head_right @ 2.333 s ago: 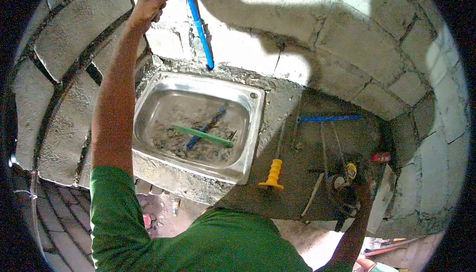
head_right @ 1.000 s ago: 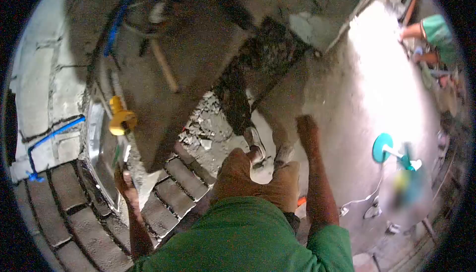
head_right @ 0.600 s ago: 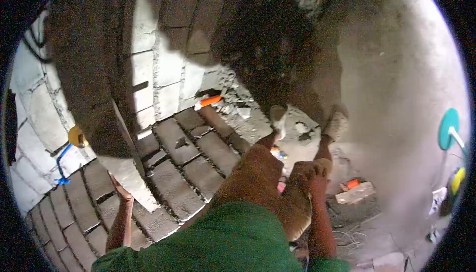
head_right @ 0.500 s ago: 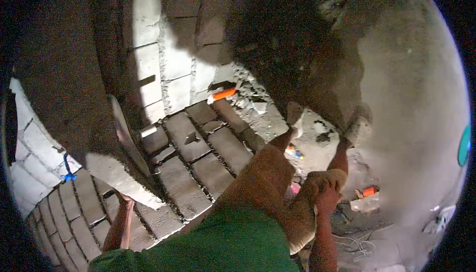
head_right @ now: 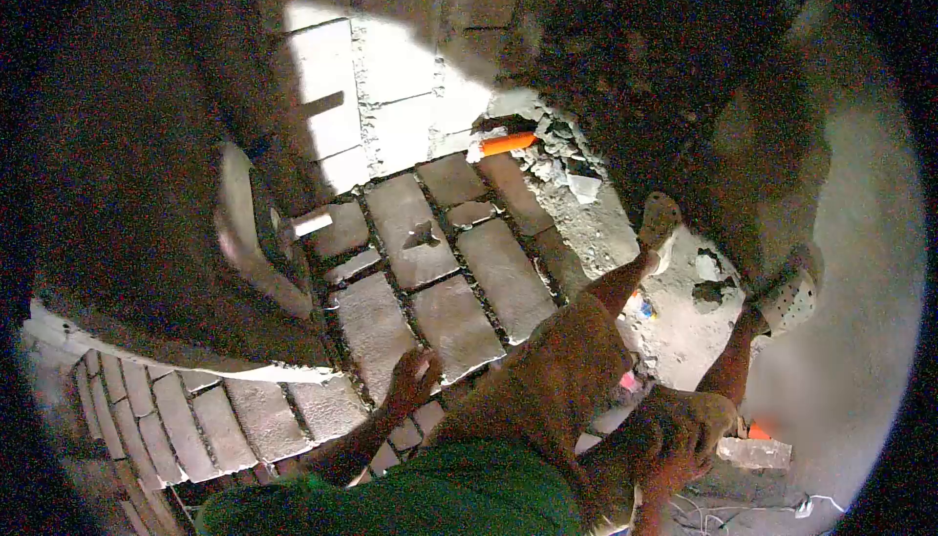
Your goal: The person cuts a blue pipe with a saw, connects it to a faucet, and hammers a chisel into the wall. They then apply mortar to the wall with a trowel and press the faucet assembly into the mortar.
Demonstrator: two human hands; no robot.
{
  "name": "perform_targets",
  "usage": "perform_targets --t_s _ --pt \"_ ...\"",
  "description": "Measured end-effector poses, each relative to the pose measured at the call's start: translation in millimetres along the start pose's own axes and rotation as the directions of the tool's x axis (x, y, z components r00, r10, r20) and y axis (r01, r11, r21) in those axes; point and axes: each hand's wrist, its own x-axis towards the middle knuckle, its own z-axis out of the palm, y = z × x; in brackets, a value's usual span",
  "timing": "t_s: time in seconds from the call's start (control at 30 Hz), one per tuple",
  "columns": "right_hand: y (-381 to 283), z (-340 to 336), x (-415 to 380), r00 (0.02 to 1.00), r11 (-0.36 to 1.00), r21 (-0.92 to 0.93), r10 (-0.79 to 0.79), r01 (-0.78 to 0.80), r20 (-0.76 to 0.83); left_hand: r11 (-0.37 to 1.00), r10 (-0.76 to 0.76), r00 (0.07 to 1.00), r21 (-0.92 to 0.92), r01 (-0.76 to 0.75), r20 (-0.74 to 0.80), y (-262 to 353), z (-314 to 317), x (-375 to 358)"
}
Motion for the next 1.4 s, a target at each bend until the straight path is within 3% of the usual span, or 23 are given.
perform_targets --t_s 0.03,0.07,0.13,0.23,0.3,0.37,0.43,0.5,0.57,0.63,0.67,0.7,0.73,0.77,0.8,0.83,0.9,0.93,1.1,1.17,1.23,1.3,1.4 --pt "0.5 5.7 -0.4 1.0 1.0 0.002 -0.003 0.003 -0.002 0.999 -0.024 0.997 0.024 0.022 0.071 29.9 2.3 51.8" --pt "7.2 14.9 -2.7 1.0 0.999 -0.037 -0.015 0.014 -0.028 0.993 0.108 0.993 -0.061 -0.105 0.052 66.9 -6.0 101.0" --pt "20.3 33.0 -4.3 0.998 0.997 -0.075 -0.024 0.02 -0.063 0.762 -0.072 0.969 -0.613 0.207 0.238 127.6 -23.7 152.3" --pt "37.4 56.9 -6.0 0.971 0.993 -0.082 -0.102 0.086 -0.217 0.763 0.059 0.935 -0.62 0.183 0.349 180.2 -29.1 140.9" --pt "43.5 66.5 -1.6 0.992 0.999 0.05 0.022 -0.016 -0.125 0.805 0.194 0.806 -0.561 0.195 0.559 193.5 -28.0 100.0" --pt "54.6 79.5 8.6 0.981 0.994 0.111 0.036 -0.015 -0.188 0.721 0.552 0.521 -0.686 0.094 0.651 218.6 -62.7 64.4" --pt "51.1 79.4 19.5 0.967 0.988 0.153 0.025 0.015 -0.253 0.544 0.804 0.388 -0.821 -0.174 0.45 228.4 -98.7 36.7" --pt "50.6 57.0 23.6 0.952 0.978 0.202 0.006 0.059 -0.305 0.495 0.862 0.239 -0.845 -0.203 0.448 250.2 -188.0 26.4" --pt "58.4 32.1 25.8 0.935 0.968 0.234 0.001 0.088 -0.354 0.343 0.936 0.159 -0.913 -0.22 0.313 246.9 -271.4 10.8" --pt "85.7 24.7 50.2 0.93 0.934 0.348 0.053 0.083 -0.364 0.244 0.969 0.126 -0.889 -0.387 0.211 210.8 -339.1 -3.4" --pt "81.5 0.8 50.0 0.852 0.918 0.359 0.051 0.165 -0.522 0.182 0.966 0.255 -0.827 -0.531 0.049 187.8 -371.5 -12.0" --pt "70.1 -22.3 47.7 0.751 0.902 0.355 0.055 0.245 -0.658 0.305 0.893 0.448 -0.789 -0.533 0.043 168.3 -406.3 -19.7" --pt "46.9 -67.0 39.3 0.722 0.829 0.431 0.05 0.355 -0.691 0.421 0.689 0.695 -0.667 -0.615 -0.205 151.1 -434.0 -31.7" --pt "17.8 -118.4 28.0 0.692 0.739 0.491 0.047 0.462 -0.72 0.54 0.255 0.791 -0.596 -0.594 -0.556 141.2 -446.3 -31.7" --pt "-9.0 -165.6 11.2 0.631 0.704 0.452 0.006 0.549 -0.776 0.773 -0.029 0.652 -0.431 -0.466 -0.757 151.0 -469.8 -29.3" --pt "-36.1 -212.1 -6.8 0.56 0.662 0.403 -0.03 0.632 -0.828 0.751 0.113 0.553 -0.293 -0.592 -0.826 137.5 -490.9 -9.0" --pt "-87.8 -296.5 -49.6 0.562 0.669 0.444 0.048 0.596 -0.826 0.678 0.189 0.592 -0.333 -0.656 -0.783 103.3 -522.9 37.6" --pt "-110.0 -325.5 -64.6 0.486 0.542 0.43 0.045 0.722 -0.873 0.663 0.211 0.625 -0.36 -0.656 -0.751 94.0 -530.6 62.5" --pt "-248.5 -460.6 -182.8 0.076 0.691 -0.082 -0.195 0.718 -0.978 0.782 0.447 0.7 -0.136 -0.608 -0.557 83.4 -507.0 86.0" --pt "-311.3 -493.2 -215.8 0.129 0.673 -0.138 -0.332 0.727 -0.935 0.782 0.432 0.71 -0.161 -0.602 -0.556 74.7 -486.0 59.8" --pt "-353.7 -524.9 -196.2 0.125 0.714 -0.361 -0.53 0.6 -0.839 0.731 0.604 0.648 -0.002 -0.682 -0.465 58.1 -480.1 37.0" --pt "-388.5 -542.2 -174.3 0.175 0.75 -0.514 -0.621 0.416 -0.764 0.717 0.605 0.661 -0.056 -0.694 -0.445 36.7 -482.5 10.7" --pt "-422.8 -568.2 -147.8 0.293 0.686 -0.6 -0.723 0.412 -0.625 0.755 0.57 0.704 -0.066 -0.652 -0.424 -6.5 -486.3 -9.4"
